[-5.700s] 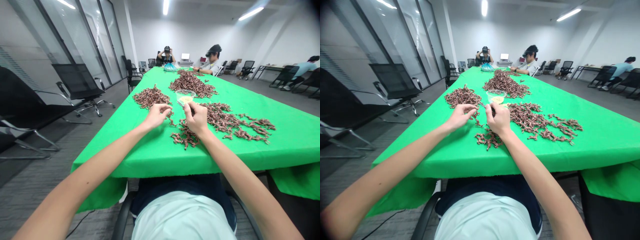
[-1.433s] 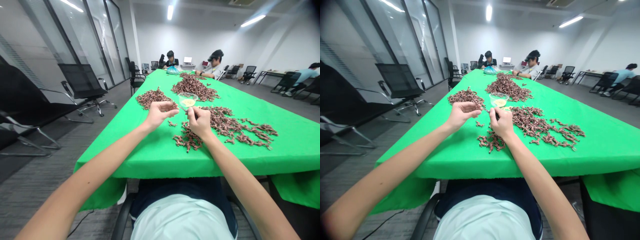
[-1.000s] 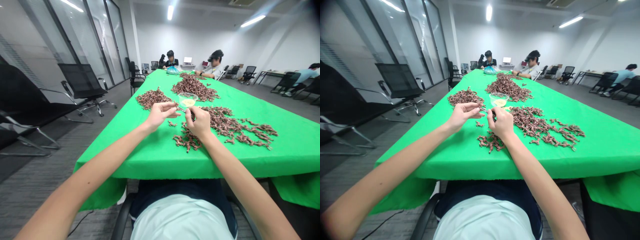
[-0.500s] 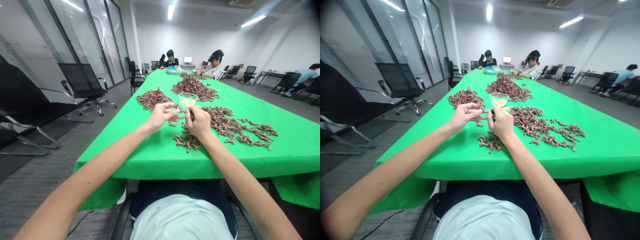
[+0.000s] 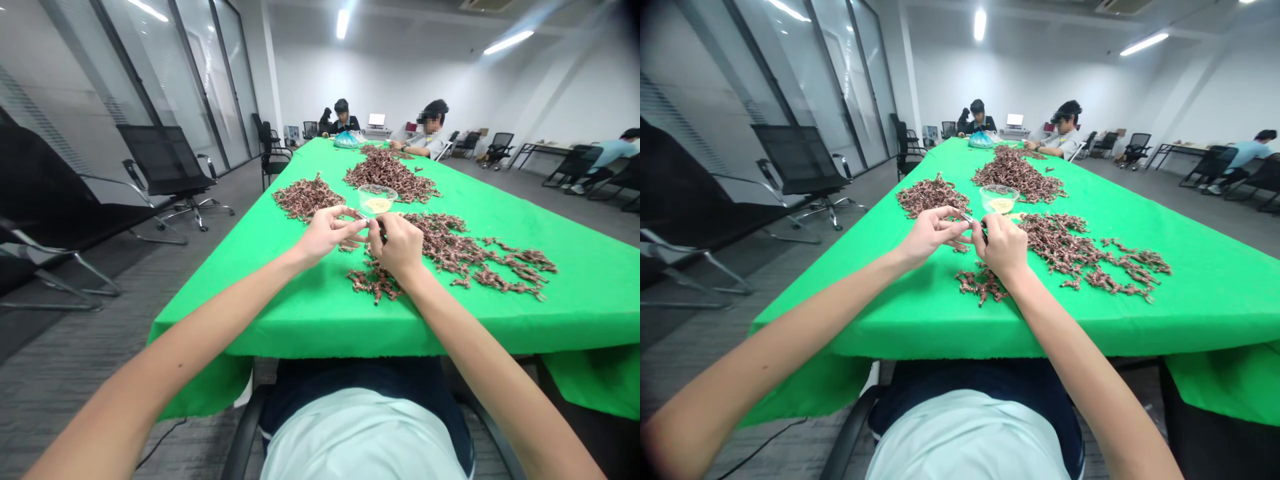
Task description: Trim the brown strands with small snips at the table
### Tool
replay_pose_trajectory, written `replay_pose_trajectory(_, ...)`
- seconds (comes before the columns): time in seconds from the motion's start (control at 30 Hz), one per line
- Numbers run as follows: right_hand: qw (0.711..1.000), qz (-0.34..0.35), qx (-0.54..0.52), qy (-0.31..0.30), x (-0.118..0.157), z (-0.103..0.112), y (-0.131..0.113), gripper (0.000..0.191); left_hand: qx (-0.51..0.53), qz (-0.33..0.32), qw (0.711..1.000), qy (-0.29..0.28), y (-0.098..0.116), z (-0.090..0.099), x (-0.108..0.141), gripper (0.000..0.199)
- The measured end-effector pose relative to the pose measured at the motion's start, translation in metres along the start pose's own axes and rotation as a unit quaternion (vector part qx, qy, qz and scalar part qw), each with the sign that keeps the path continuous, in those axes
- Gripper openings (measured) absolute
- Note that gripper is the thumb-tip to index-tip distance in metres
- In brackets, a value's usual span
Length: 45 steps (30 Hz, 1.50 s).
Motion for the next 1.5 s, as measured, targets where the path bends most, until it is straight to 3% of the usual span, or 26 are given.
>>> replay_pose_trajectory(0.27, 0.999, 0.018, 0.034, 0.014, 0.000, 0.004, -0.003, 0.034, 0.002, 0.008, 1.000, -0.003, -0.002, 0.000, 0.000, 0.053)
replay_pose_trajectory(0.47, 0.996, -0.054, -0.066, 0.003, -0.002, 0.009, -0.003, 0.031, 0.004, -0.004, 1.000, 0.025, -0.005, 0.007, -0.003, 0.057)
replay_pose_trajectory(0.7, 0.978, -0.115, -0.166, -0.044, -0.007, 0.002, 0.012, 0.042, -0.002, -0.011, 0.997, 0.076, -0.005, 0.016, -0.004, 0.053)
replay_pose_trajectory(0.87, 0.972, -0.118, -0.194, -0.067, -0.007, 0.001, 0.010, 0.044, -0.023, -0.029, 0.998, 0.055, -0.006, 0.014, -0.005, 0.049)
replay_pose_trajectory(1.17, 0.962, -0.130, -0.224, -0.091, -0.006, -0.002, 0.010, 0.048, -0.042, -0.092, 0.991, 0.083, -0.005, 0.018, -0.009, 0.037)
replay_pose_trajectory(1.5, 0.964, -0.114, -0.216, -0.101, -0.005, -0.003, 0.008, 0.049, -0.033, -0.087, 0.990, 0.107, -0.010, 0.020, -0.008, 0.042)
Point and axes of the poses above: each hand's wrist, its own x-axis away from the middle knuckle, its own z-axis out of the back of the hand, y = z × x, the point moved 5 cm from there along -x, towards the middle knuckle, and after that the axes turned 12 degrees about -z, right-handed, at the moved point
